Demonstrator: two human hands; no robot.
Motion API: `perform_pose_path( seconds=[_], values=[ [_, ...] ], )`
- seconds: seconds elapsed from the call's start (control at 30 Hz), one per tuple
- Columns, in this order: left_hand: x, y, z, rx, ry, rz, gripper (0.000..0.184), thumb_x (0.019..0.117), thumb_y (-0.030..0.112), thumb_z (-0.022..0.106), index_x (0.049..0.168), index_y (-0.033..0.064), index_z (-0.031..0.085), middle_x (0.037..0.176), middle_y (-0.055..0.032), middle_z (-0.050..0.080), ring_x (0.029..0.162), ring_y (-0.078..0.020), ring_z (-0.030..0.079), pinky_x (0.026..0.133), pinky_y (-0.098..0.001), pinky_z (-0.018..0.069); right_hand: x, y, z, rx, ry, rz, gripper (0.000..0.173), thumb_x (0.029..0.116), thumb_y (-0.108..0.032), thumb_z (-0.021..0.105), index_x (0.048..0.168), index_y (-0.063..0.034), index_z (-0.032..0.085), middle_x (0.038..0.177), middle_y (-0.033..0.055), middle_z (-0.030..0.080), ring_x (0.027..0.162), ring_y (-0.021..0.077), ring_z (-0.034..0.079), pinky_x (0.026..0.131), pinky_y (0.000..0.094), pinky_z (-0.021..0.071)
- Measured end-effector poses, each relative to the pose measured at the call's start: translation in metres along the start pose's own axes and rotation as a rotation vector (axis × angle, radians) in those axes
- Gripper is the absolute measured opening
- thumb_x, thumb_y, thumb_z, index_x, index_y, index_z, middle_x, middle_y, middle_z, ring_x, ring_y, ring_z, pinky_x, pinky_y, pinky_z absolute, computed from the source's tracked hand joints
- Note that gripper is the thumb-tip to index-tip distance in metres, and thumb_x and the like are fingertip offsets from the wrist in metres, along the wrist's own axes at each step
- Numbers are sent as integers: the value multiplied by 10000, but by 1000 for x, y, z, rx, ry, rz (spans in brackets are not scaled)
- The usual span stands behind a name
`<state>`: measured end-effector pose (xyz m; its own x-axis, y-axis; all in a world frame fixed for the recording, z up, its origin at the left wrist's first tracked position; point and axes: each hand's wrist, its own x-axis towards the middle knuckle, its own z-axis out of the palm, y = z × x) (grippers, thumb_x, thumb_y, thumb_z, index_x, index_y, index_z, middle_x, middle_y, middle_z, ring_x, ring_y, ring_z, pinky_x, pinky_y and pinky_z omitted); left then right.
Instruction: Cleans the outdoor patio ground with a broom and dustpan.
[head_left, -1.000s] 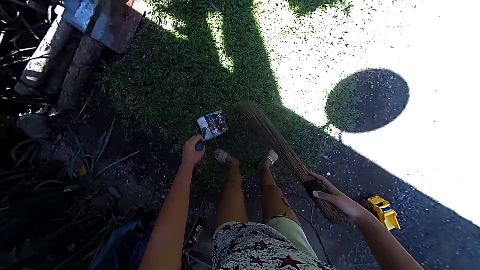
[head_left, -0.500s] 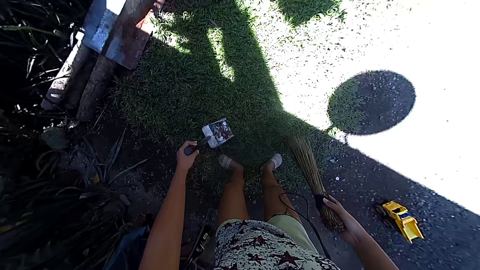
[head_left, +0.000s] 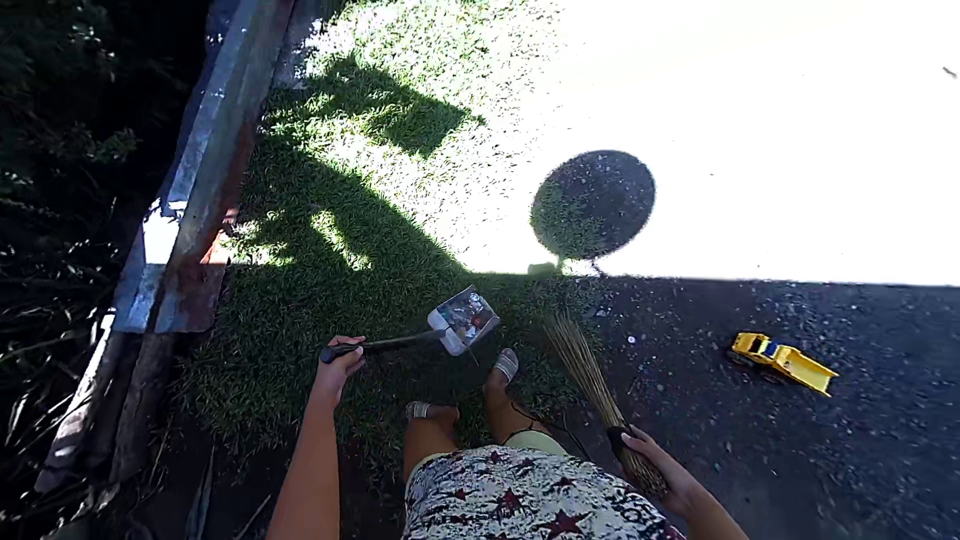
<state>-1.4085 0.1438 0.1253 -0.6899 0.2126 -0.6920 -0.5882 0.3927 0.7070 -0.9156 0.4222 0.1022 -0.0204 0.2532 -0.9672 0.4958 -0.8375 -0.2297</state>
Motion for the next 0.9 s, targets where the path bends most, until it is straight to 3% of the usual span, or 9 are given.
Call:
perform_pose_path(
  seconds=[0.17,0.27,0.37,0.43,0.53,0.7,0.9],
  values=[
    [6,57,146,47,-145,80,144,1039,-22,482,1156,5,561,1159,-128,681,886,-181,703,772,-323,594,23,-8,-89,118,56,-2,604,1063,-170,495,1595,-180,209,1169,184,550,826,228,613,677,394,534],
    [12,97,234,84,-257,166,145,1060,26,440,1162,9,542,1106,-121,679,849,-182,713,751,-325,612,26,-6,-125,189,124,-76,612,1052,-122,517,1592,-125,229,1334,227,525,1024,257,592,844,429,513],
    [14,132,325,157,-352,232,178,1081,79,438,1214,-5,522,1068,-124,679,809,-174,717,725,-315,617,36,15,-149,315,229,-162,606,1044,-106,543,1577,-66,259,1341,231,527,1022,224,578,850,384,496],
    [17,151,386,203,-394,265,208,1083,98,466,1243,-15,534,1100,-131,670,816,-176,708,709,-313,610,46,27,-155,454,300,-180,581,1028,-79,572,1548,-35,317,1352,247,526,1053,252,586,885,411,510],
    [16,167,479,270,-447,296,225,1073,107,500,1265,-3,541,1151,-133,633,875,-193,684,715,-330,600,45,29,-155,693,352,-89,671,1044,-130,565,1607,-85,202,1424,287,470,1118,345,580,905,505,508],
    [33,169,620,237,-420,314,378,1043,94,528,1403,-1,459,1303,-198,561,1050,-258,606,828,-420,542,66,50,-152,912,420,10,689,1031,-108,591,1603,-31,213,1493,309,430,1278,380,520,1044,500,443],
    [37,180,808,243,-631,344,339,1042,93,519,1363,2,458,1298,-162,533,1080,-217,581,869,-382,533,72,42,-130,1133,513,186,648,1012,-109,619,1571,-23,303,1478,275,474,1308,378,514,1050,519,447]
  ],
)
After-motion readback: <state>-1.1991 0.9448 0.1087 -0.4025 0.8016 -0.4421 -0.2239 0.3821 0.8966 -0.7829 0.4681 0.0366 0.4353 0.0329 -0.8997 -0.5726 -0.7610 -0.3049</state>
